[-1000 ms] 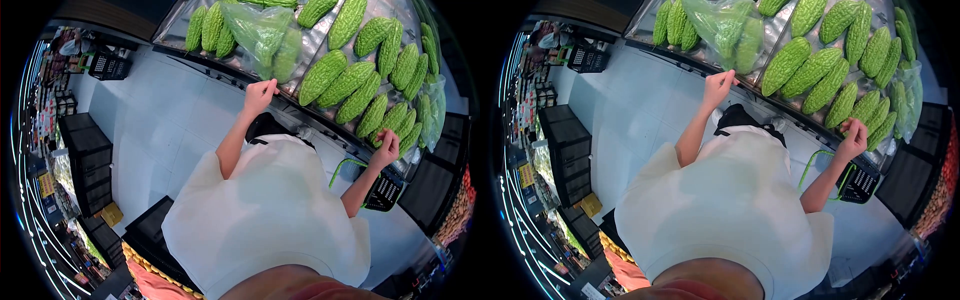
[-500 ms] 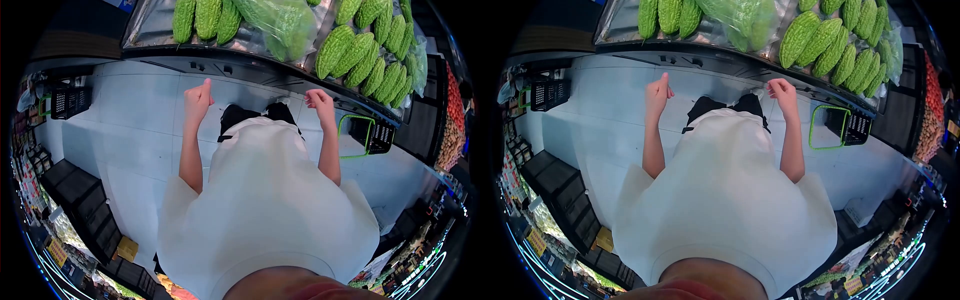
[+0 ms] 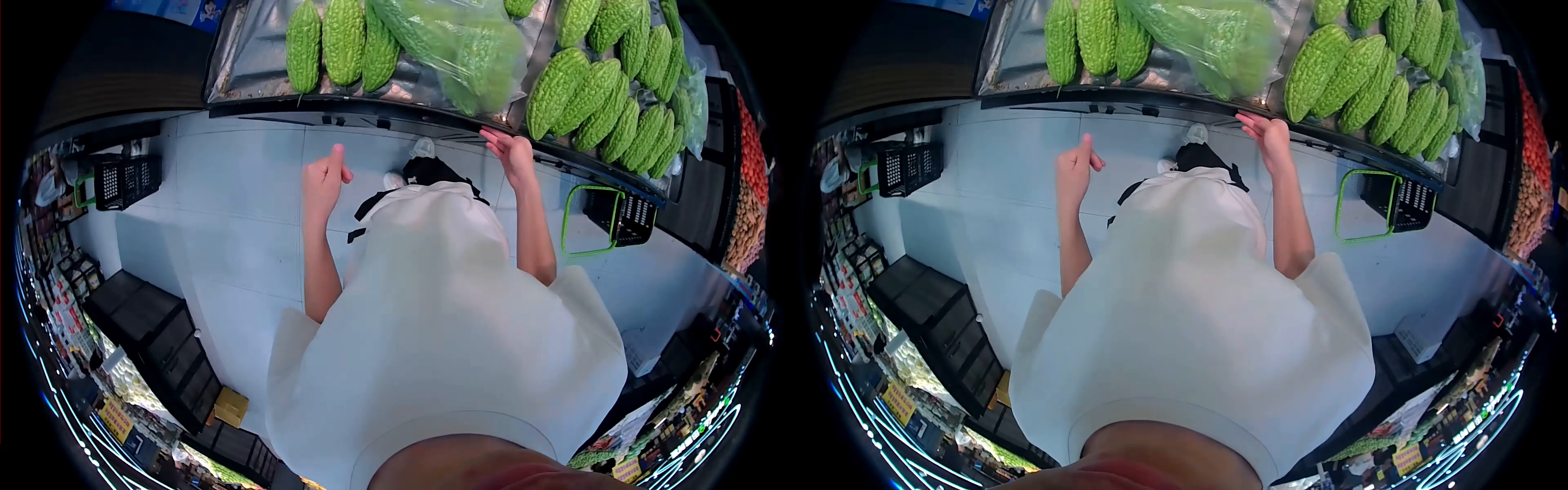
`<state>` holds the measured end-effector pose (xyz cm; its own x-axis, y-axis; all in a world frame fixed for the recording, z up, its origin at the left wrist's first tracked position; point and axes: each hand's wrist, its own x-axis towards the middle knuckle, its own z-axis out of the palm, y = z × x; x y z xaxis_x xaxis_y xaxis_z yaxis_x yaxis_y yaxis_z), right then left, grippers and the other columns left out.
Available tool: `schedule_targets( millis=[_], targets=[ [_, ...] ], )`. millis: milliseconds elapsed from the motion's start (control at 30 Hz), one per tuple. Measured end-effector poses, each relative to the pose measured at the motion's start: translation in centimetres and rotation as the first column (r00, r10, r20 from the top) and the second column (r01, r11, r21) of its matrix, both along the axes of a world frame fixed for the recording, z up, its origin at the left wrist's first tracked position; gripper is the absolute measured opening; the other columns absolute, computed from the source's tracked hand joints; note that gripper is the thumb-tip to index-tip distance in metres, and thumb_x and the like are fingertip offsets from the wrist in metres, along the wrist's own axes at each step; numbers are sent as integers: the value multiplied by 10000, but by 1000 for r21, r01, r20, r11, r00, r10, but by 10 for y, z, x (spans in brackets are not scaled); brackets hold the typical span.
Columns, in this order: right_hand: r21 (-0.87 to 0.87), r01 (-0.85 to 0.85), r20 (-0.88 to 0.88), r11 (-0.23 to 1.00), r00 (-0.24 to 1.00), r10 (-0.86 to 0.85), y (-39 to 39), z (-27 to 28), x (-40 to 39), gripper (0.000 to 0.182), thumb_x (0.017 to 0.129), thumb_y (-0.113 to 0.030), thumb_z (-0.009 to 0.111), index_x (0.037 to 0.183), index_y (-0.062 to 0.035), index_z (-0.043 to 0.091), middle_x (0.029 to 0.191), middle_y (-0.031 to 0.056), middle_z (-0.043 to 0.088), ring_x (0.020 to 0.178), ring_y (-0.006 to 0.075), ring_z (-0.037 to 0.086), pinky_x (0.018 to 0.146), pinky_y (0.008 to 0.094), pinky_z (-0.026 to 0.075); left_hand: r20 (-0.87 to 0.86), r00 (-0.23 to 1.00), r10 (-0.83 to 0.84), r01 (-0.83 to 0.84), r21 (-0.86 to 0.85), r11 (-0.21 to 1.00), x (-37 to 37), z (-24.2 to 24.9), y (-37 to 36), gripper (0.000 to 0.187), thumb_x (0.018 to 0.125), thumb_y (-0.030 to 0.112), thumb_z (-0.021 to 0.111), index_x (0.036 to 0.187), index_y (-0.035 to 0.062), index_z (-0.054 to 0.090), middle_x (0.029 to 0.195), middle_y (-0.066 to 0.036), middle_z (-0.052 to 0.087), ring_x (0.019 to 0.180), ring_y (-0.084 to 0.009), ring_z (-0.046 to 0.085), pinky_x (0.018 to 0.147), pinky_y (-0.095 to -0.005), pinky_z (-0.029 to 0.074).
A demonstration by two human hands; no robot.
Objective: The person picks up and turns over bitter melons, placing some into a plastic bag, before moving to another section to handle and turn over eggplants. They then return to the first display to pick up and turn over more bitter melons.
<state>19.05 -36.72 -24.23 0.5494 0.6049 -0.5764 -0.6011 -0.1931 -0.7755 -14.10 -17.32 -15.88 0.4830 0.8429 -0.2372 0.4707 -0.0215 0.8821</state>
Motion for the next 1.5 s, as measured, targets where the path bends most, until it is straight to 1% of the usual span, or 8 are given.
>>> schedule_targets(
  millis=[433, 600, 800, 1000, 1100, 1200, 1333, 1500],
  targets=[
    [-182, 205, 209, 962, 964, -166, -11, -10, 8, 259, 870, 43, 401, 1071, 118, 545, 969, 229, 724, 854, 248, 733, 726, 310, 544, -109, 912, -395, 403, 56, 914, 135, 10, 76, 619, 1074, 356, 479, 621, -34, 638, 579, -64, 624, 626, -133, 634, 626, -278, 473],
    [-242, 81, 142, 967, 989, -48, -5, -8, 13, 226, 854, 49, 430, 988, 106, 602, 998, 241, 724, 876, 279, 730, 758, 332, 555, -57, 901, -429, 430, 7, 903, 155, 15, 81, 594, 1070, 346, 494, 637, -31, 648, 595, -63, 633, 627, -128, 628, 624, -275, 466],
    [-241, 185, 187, 953, 972, -141, -12, -8, 3, 150, 868, 52, 408, 997, 92, 475, 1017, 254, 714, 832, 266, 722, 770, 333, 562, 9, 917, -399, 399, 19, 917, 147, 10, 102, 547, 1052, 326, 525, 681, -48, 669, 594, -65, 633, 571, -106, 570, 571, -277, 446],
    [-402, 12, 245, 916, 965, 94, -22, -13, -2, 330, 899, -1, 387, 1165, 95, 558, 905, 174, 734, 743, 215, 694, 706, 326, 537, 108, 947, -304, 298, 66, 952, 111, 23, 148, 517, 1074, 281, 490, 754, -70, 695, 689, -90, 685, 639, -137, 640, 636, -284, 505],
    [-463, -87, 254, 882, 940, 226, -3, 2, -16, 325, 896, -46, 456, 1130, 75, 646, 858, 155, 736, 729, 198, 687, 695, 343, 539, 228, 947, -228, 229, 24, 973, 90, 26, 169, 418, 1091, 270, 438, 1014, -58, 686, 781, -92, 691, 706, -150, 652, 707, -293, 518],
    [-560, -425, 233, 711, 743, 627, 37, 2, -45, 246, 901, -123, 537, 939, 55, 703, 771, 161, 717, 682, 239, 677, 670, 374, 532, 299, 944, -141, 134, 45, 990, 61, 20, 206, 375, 1106, 245, 381, 1262, -22, 593, 871, -95, 679, 772, -166, 653, 757, -306, 525],
    [-703, -525, 300, 480, 392, 869, 109, 36, -81, 277, 923, -221, 593, 861, 21, 713, 726, 189, 676, 659, 307, 654, 653, 417, 505, 230, 971, -62, 22, 174, 984, 41, 25, 235, 299, 1056, 183, 490, 1268, -4, 589, 908, -101, 685, 830, -178, 651, 781, -313, 516],
    [-602, -561, 378, 569, 427, 821, 173, 68, -93, 306, 953, -269, 607, 879, 4, 722, 708, 184, 661, 630, 282, 613, 628, 399, 489, 75, 972, -223, 155, 511, 845, 38, 7, 275, 435, 927, 155, 672, 1328, 28, 563, 1210, -177, 598, 1158, -350, 544, 1004, -430, 441]
  ],
)
